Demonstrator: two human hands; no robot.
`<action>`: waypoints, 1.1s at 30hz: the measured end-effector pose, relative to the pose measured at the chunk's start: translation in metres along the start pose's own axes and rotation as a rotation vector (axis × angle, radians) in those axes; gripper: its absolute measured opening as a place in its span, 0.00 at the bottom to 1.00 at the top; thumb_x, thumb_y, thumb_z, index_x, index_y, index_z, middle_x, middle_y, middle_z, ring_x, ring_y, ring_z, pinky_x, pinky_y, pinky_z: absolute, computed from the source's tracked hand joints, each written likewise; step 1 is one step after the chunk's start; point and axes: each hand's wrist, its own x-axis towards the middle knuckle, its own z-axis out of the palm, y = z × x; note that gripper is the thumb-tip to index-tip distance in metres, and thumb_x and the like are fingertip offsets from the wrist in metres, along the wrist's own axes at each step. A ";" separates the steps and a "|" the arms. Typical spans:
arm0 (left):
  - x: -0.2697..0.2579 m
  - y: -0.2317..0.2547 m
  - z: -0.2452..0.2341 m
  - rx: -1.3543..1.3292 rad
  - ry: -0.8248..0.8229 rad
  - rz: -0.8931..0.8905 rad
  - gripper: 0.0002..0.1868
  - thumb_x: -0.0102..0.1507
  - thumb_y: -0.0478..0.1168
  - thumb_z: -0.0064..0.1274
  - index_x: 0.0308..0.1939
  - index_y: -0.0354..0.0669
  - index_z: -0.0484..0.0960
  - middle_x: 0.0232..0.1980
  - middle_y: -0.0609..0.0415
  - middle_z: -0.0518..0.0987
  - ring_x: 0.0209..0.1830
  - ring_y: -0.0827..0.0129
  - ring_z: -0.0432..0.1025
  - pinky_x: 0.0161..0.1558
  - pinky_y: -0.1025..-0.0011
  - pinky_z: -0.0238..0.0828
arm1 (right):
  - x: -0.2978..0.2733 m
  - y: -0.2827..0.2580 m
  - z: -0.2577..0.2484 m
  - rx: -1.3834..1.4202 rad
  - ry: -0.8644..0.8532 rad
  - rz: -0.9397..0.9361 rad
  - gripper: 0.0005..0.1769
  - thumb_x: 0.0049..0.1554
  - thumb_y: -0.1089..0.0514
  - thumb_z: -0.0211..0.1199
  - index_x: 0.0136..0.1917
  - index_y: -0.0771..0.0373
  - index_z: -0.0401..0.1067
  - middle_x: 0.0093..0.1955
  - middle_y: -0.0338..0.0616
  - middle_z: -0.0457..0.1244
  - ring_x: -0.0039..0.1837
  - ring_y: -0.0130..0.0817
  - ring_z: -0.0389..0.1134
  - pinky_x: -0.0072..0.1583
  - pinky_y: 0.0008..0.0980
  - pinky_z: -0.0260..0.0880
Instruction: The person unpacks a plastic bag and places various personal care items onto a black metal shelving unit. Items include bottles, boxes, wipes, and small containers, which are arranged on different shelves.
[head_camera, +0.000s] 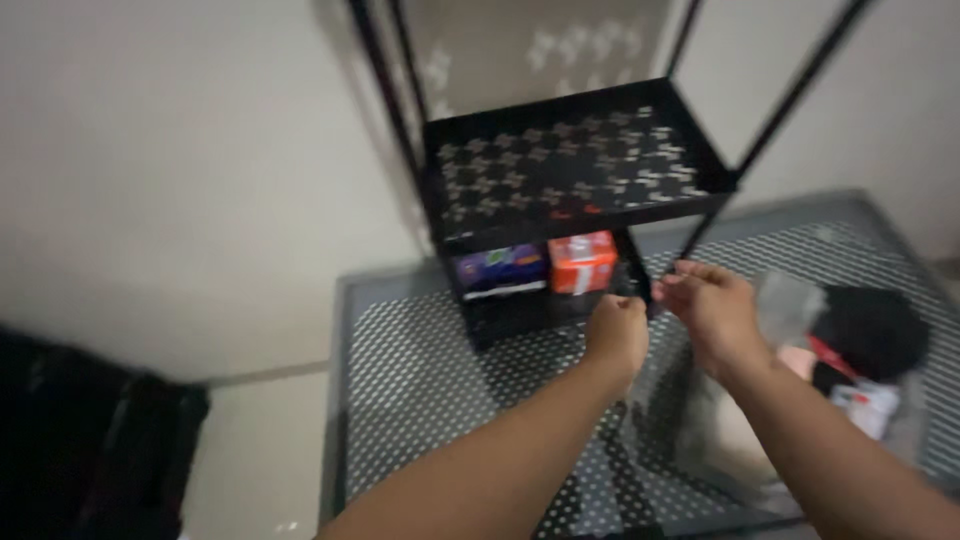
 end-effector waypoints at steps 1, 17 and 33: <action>-0.006 0.007 0.008 -0.004 -0.022 0.003 0.18 0.66 0.48 0.46 0.47 0.37 0.81 0.47 0.39 0.83 0.50 0.49 0.78 0.52 0.57 0.73 | -0.019 -0.017 -0.009 0.000 0.013 -0.038 0.10 0.61 0.67 0.51 0.56 0.68 0.69 0.48 0.48 0.67 0.49 0.38 0.71 0.55 0.36 0.74; -0.084 0.048 0.130 -0.265 -0.448 0.067 0.13 0.67 0.41 0.47 0.46 0.34 0.80 0.40 0.34 0.81 0.37 0.47 0.75 0.39 0.53 0.67 | -0.085 0.063 -0.227 -0.361 0.437 0.203 0.07 0.53 0.67 0.60 0.45 0.71 0.74 0.37 0.48 0.65 0.36 0.37 0.64 0.38 0.36 0.64; -0.082 0.005 0.155 0.014 -0.589 0.062 0.31 0.70 0.56 0.34 0.57 0.33 0.78 0.62 0.37 0.78 0.63 0.49 0.71 0.61 0.58 0.65 | -0.053 0.106 -0.199 -1.459 0.170 0.145 0.16 0.51 0.51 0.70 0.46 0.65 0.79 0.50 0.55 0.72 0.56 0.48 0.75 0.56 0.45 0.75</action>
